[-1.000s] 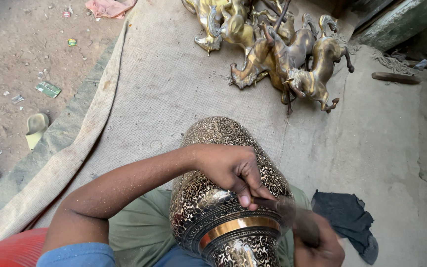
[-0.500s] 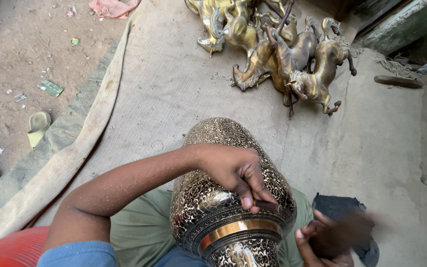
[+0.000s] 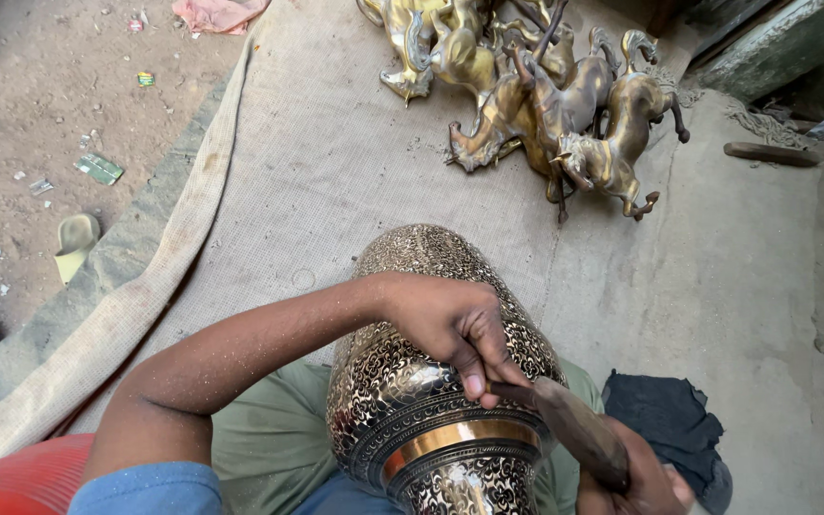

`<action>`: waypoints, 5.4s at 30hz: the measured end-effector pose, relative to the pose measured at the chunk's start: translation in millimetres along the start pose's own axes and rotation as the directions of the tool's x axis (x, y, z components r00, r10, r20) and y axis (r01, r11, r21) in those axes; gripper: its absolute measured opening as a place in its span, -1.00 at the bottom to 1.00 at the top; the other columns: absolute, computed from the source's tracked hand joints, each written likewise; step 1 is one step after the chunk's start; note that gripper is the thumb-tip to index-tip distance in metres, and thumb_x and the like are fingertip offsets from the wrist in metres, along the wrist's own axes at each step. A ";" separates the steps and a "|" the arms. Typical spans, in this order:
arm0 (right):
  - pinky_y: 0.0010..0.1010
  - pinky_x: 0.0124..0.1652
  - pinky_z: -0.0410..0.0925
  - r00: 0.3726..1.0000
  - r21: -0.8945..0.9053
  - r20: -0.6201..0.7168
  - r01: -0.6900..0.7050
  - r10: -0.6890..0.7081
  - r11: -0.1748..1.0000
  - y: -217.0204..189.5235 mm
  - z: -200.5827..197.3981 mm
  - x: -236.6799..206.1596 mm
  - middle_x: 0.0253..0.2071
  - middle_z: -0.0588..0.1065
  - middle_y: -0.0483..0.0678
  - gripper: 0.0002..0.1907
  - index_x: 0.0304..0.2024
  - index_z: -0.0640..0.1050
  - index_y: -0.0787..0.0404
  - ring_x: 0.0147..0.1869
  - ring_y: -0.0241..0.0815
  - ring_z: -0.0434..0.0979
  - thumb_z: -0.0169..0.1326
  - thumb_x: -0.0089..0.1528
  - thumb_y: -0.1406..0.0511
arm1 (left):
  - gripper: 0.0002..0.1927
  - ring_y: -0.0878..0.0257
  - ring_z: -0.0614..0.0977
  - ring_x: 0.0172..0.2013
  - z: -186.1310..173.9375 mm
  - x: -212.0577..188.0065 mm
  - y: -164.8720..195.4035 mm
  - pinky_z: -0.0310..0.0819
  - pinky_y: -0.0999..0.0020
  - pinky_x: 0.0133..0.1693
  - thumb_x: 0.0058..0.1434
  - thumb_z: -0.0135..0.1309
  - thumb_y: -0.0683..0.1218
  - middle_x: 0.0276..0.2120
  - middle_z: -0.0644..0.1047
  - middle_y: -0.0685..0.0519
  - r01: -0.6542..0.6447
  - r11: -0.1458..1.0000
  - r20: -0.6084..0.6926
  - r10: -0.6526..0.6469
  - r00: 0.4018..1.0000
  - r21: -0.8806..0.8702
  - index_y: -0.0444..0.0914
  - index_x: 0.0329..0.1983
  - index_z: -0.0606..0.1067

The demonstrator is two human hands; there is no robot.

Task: The person sits on a sack and uses a chisel and hammer to engrave intricate patterns into a large metal vase. They repeatedly strike the chisel along the vase's surface to create detailed designs.

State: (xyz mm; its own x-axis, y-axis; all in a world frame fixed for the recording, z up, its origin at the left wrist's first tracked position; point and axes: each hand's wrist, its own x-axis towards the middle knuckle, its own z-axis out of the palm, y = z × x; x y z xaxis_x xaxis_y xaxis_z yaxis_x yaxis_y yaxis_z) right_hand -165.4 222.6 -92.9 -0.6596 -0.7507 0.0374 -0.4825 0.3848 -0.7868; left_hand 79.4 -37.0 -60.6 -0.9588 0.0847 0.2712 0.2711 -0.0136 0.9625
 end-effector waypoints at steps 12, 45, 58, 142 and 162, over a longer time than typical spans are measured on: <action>-0.27 0.13 0.47 0.968 0.136 -0.022 0.249 -0.249 0.959 -26.4 -6.4 22.3 -0.01 0.59 0.12 -0.51 0.07 0.56 0.25 0.09 -0.09 0.61 0.24 0.09 0.57 | -0.50 0.40 0.74 -0.19 23.5 -3.1 29.2 0.65 0.45 -0.05 0.17 0.27 -0.15 -0.17 0.72 0.13 0.098 0.981 -0.252 -0.053 0.966 0.168 -0.13 0.21 0.54; -0.35 -0.21 0.46 0.679 0.133 0.634 0.376 -0.370 0.917 -175.5 -3.4 117.8 -0.27 0.62 -0.02 -0.54 0.06 0.54 0.07 -0.23 -0.22 0.62 0.26 0.10 0.39 | -0.48 0.37 0.73 -0.27 116.7 -39.5 -7.4 0.69 0.47 -0.14 0.13 0.19 -0.40 -0.29 0.72 0.00 0.056 0.981 -0.942 0.164 0.292 0.188 -0.21 0.16 0.56; -0.33 -0.09 0.40 0.619 -0.371 0.762 0.660 -0.192 0.653 -197.1 -1.6 118.4 -0.36 0.63 -0.16 -0.53 0.07 0.62 -0.16 -0.30 -0.22 0.64 0.18 0.13 0.39 | -0.51 0.29 0.75 -0.19 120.4 -40.8 -16.5 0.72 0.37 -0.08 0.18 0.13 -0.45 -0.16 0.70 -0.08 -0.037 0.990 -0.944 0.141 0.299 0.136 -0.25 0.15 0.56; -0.22 -0.07 0.39 0.795 -0.501 0.486 0.595 -0.364 0.629 -124.3 -7.4 70.3 -0.30 0.65 -0.10 -0.46 0.11 0.58 -0.12 -0.26 -0.05 0.62 0.26 0.06 0.36 | -0.44 0.31 0.78 -0.28 93.3 -60.7 19.7 0.72 0.41 -0.05 0.14 0.00 -0.44 -0.25 0.71 0.01 0.068 0.917 -0.658 0.230 0.718 0.394 -0.16 0.17 0.57; -0.35 -0.04 0.39 0.842 -0.192 0.343 0.496 -0.415 0.847 -116.3 3.5 40.6 -0.21 0.63 -0.07 -0.60 -0.10 0.62 0.15 -0.13 -0.23 0.60 0.22 0.03 0.55 | -0.43 0.32 0.78 -0.22 90.2 -63.7 12.1 0.74 0.44 -0.04 0.12 -0.05 -0.46 -0.22 0.70 -0.02 0.015 0.945 -0.658 0.216 0.722 0.326 -0.20 0.16 0.56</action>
State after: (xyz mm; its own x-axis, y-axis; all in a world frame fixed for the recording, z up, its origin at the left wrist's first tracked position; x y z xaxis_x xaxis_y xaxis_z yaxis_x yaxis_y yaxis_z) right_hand -134.0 145.6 -2.1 -0.1575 -0.9765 0.1468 -0.8464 0.0568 -0.5295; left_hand 151.4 47.3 -67.2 -0.6896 -0.5969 0.4101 0.2700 0.3136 0.9104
